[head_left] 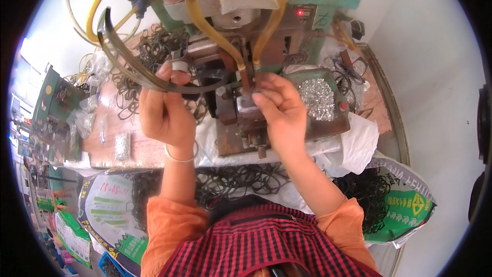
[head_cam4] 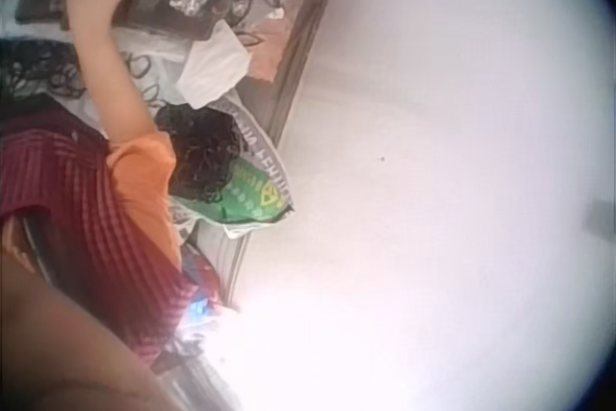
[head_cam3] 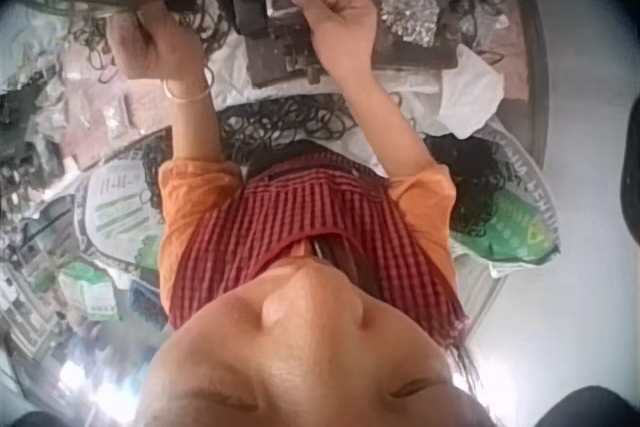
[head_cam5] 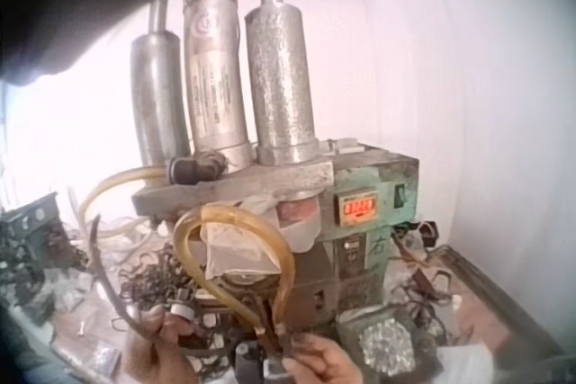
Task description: The person repeatedly picks up a dark metal loop and a small silver component, places them into a press machine, and removes the assembled piece. The process is repeated continuously, with finished items accumulating on the workbench.
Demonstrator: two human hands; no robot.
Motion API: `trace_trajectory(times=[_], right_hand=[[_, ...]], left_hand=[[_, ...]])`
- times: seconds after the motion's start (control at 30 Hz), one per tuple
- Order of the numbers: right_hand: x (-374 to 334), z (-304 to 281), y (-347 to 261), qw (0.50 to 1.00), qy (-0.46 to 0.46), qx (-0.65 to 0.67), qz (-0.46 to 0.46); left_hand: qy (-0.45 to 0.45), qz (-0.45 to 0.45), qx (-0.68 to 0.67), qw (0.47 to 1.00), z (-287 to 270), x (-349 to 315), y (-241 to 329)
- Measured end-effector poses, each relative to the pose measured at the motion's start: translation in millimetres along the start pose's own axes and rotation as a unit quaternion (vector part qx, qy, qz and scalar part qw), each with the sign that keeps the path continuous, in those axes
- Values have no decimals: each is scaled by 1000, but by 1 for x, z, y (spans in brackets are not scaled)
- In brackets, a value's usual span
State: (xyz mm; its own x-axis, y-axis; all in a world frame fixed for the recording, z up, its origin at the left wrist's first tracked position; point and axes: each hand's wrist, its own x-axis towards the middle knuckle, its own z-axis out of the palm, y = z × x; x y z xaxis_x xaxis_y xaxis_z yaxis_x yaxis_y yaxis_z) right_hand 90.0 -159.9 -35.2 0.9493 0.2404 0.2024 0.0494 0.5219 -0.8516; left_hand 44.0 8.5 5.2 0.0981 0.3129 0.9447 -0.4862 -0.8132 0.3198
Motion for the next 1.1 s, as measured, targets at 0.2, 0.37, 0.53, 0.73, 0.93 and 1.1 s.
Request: trace_trajectory(times=[0.2,0.37,0.53,0.73,0.93,1.1], right_hand=[[-10,14,-24,995,39,-88,-1],[31,-23,-42,891,-93,-412,-166],[92,-24,-20,886,-306,-345,-55],[91,-13,-19,853,-264,-451,2],[56,-85,-13,945,19,-326,-28],[47,-148,-8,920,110,-372,-49]], left_hand=[[-17,-53,-33,998,-5,5,18],[-26,-4,-69,997,-48,-33,45],[-149,-26,97,984,-60,-47,49],[-199,86,85,972,-24,-40,45],[-233,138,34,962,15,-35,35],[-237,185,25,953,12,-39,25]])
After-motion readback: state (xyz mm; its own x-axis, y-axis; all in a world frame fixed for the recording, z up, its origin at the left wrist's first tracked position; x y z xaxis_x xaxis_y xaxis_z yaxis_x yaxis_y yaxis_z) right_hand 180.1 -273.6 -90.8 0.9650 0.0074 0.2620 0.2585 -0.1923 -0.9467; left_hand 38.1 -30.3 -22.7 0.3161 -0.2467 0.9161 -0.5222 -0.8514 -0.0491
